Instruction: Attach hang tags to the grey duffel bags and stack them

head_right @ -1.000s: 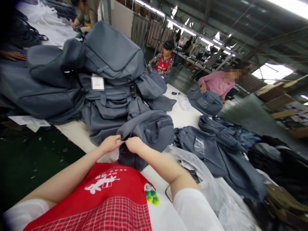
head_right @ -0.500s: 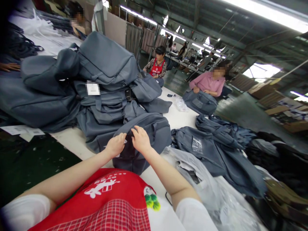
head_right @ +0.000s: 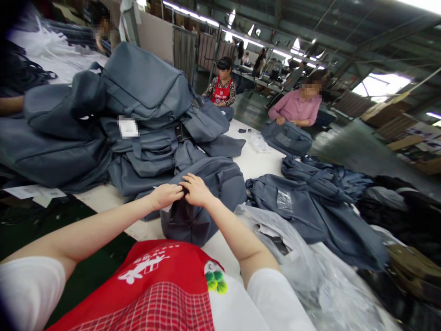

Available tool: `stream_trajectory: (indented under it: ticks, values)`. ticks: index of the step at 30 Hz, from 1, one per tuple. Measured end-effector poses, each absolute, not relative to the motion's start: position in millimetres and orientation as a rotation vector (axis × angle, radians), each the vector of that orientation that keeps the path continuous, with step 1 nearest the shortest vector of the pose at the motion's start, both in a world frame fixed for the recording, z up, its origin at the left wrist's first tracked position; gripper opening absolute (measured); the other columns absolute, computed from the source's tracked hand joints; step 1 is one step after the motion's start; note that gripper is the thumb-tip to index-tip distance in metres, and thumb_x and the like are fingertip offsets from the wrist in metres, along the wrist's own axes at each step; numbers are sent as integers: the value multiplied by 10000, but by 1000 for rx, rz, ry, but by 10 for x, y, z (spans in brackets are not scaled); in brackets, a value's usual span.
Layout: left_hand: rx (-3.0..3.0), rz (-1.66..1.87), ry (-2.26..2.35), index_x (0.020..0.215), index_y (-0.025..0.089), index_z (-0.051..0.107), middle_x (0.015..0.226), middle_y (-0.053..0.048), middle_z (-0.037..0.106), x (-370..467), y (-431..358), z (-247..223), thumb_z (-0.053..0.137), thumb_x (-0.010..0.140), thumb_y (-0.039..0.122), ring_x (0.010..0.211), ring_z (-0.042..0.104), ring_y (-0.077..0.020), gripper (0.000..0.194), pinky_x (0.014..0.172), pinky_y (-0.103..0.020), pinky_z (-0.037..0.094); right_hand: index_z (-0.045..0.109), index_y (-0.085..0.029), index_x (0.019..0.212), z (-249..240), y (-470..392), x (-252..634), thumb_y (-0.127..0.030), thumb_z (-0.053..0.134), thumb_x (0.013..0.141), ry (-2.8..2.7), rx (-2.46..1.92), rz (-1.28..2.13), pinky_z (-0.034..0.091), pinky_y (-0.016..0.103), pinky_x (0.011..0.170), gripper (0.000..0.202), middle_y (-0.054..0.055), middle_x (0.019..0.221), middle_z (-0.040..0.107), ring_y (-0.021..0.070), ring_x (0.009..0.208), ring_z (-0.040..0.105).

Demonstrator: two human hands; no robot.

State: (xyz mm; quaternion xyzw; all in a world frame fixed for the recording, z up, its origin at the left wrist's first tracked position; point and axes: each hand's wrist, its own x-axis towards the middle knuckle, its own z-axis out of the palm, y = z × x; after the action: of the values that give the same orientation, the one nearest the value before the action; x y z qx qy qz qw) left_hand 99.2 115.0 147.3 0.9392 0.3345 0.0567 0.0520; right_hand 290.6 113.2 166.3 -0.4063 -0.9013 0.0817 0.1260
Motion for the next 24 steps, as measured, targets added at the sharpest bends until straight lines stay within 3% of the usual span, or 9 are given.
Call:
stream_trajectory:
  ticks: [9, 15, 21, 24]
  values:
    - [2906, 77, 1033, 939, 163, 627, 926, -115, 607, 995, 1081, 1529, 407, 898, 179, 832, 598, -212, 224, 718, -334, 454, 509, -173, 1291, 1619, 1132, 2960, -201, 630, 654, -2624, -1155, 274, 239, 437, 1086, 649, 116, 1404, 423, 276, 1363, 235]
    - [2913, 24, 1047, 1012, 181, 631, 966, -96, 632, 973, 1051, 1609, 440, 865, 156, 873, 611, -216, 242, 737, -320, 462, 513, -168, 1283, 1605, 1121, 2985, -201, 631, 675, -2623, -1133, 277, 244, 422, 1086, 621, 114, 1387, 435, 269, 1355, 251]
    - [2829, 286, 1170, 999, 190, 665, 923, -69, 657, 827, 962, 1508, 477, 880, 248, 835, 626, -206, 230, 726, -306, 471, 521, -177, 1255, 1589, 1101, 2997, -209, 655, 701, -2599, -1109, 226, 263, 440, 1061, 570, 119, 1372, 449, 276, 1336, 282]
    - [2864, 131, 1110, 1022, 167, 652, 907, -84, 651, 781, 755, 1309, 455, 883, 192, 849, 624, -210, 242, 729, -305, 474, 523, -175, 1239, 1587, 1093, 3003, -206, 660, 730, -2606, -1101, 183, 263, 441, 1058, 528, 126, 1377, 446, 270, 1340, 280]
